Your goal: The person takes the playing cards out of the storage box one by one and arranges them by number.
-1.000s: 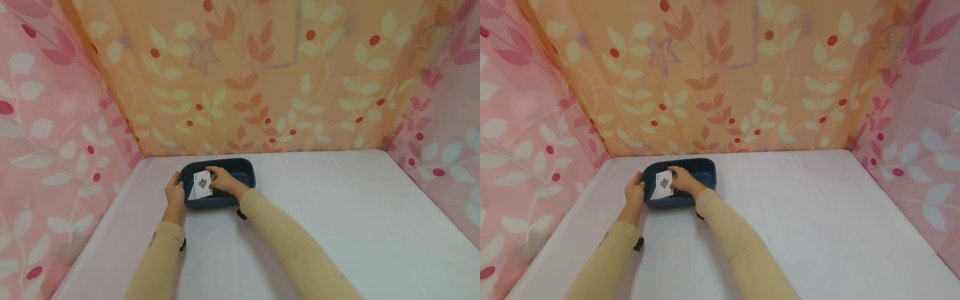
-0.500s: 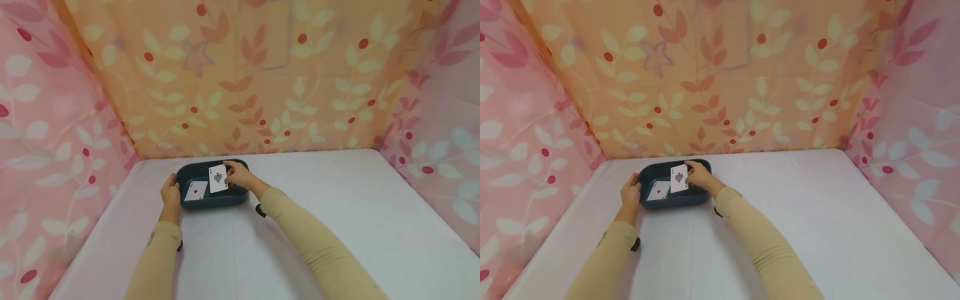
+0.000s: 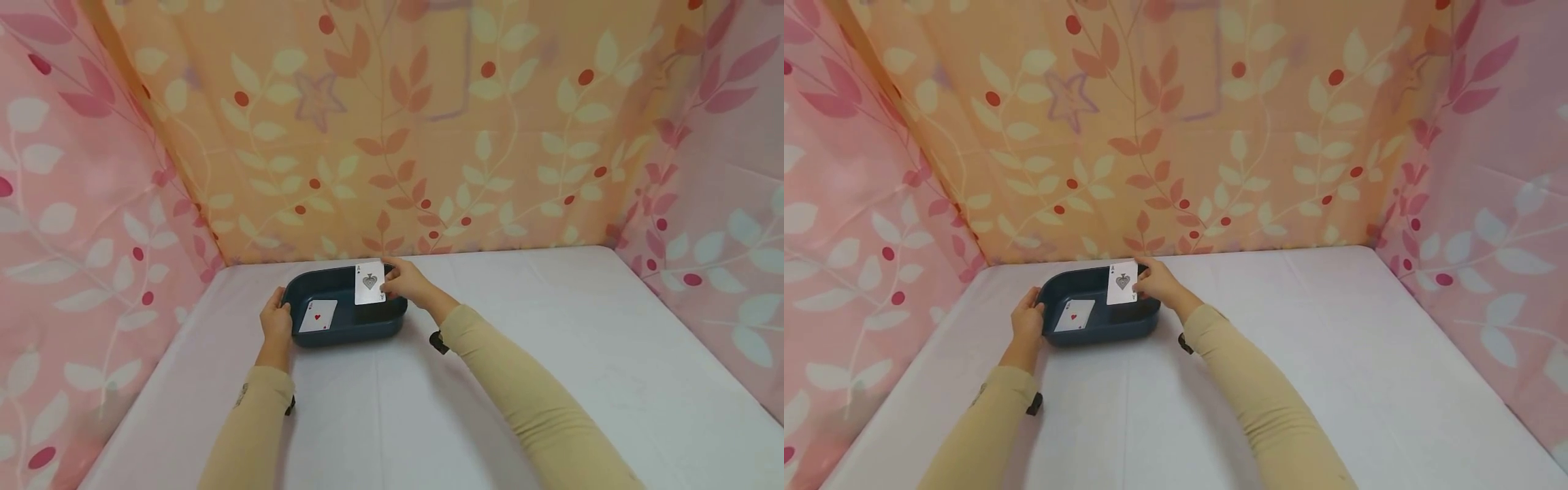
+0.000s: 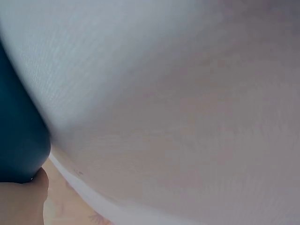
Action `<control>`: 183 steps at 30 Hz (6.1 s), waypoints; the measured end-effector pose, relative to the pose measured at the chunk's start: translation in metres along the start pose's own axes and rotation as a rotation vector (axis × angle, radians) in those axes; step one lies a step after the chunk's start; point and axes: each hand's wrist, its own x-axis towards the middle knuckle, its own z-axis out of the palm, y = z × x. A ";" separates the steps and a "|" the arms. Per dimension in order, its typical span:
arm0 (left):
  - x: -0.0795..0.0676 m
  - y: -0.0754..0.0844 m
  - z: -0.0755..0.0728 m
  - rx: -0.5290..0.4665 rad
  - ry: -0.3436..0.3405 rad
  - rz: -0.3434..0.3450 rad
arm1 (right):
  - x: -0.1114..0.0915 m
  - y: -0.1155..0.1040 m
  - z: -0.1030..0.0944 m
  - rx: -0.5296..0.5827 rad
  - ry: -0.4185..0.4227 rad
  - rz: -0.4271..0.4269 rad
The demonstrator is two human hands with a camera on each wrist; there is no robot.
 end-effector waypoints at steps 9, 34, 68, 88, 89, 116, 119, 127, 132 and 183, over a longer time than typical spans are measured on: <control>-0.001 -0.003 -0.004 0.048 -0.013 -0.004 | -0.005 0.005 -0.017 0.012 0.055 0.011; -0.003 0.001 0.001 0.008 -0.005 0.008 | -0.014 0.030 -0.067 0.023 0.212 0.037; -0.001 -0.005 -0.002 0.033 -0.016 -0.012 | 0.041 0.123 -0.091 0.106 0.397 0.055; -0.002 -0.004 -0.003 0.015 -0.029 -0.017 | 0.115 0.231 -0.109 0.148 0.456 0.111; -0.002 -0.004 -0.003 0.010 -0.030 -0.014 | 0.118 0.235 -0.109 0.156 0.460 0.104; -0.005 -0.001 -0.001 0.008 -0.029 0.001 | 0.052 0.136 -0.083 0.094 0.526 0.308; -0.005 -0.002 -0.002 0.021 -0.027 0.004 | 0.020 0.094 -0.077 0.037 0.521 0.357; -0.003 -0.005 -0.004 0.048 -0.025 0.012 | -0.005 0.075 -0.075 0.061 0.499 0.262; -0.002 -0.007 -0.004 0.032 -0.019 0.008 | -0.011 0.063 -0.072 0.118 0.467 0.217; -0.004 -0.005 -0.004 0.001 -0.028 0.007 | -0.015 0.005 0.064 0.462 0.141 0.017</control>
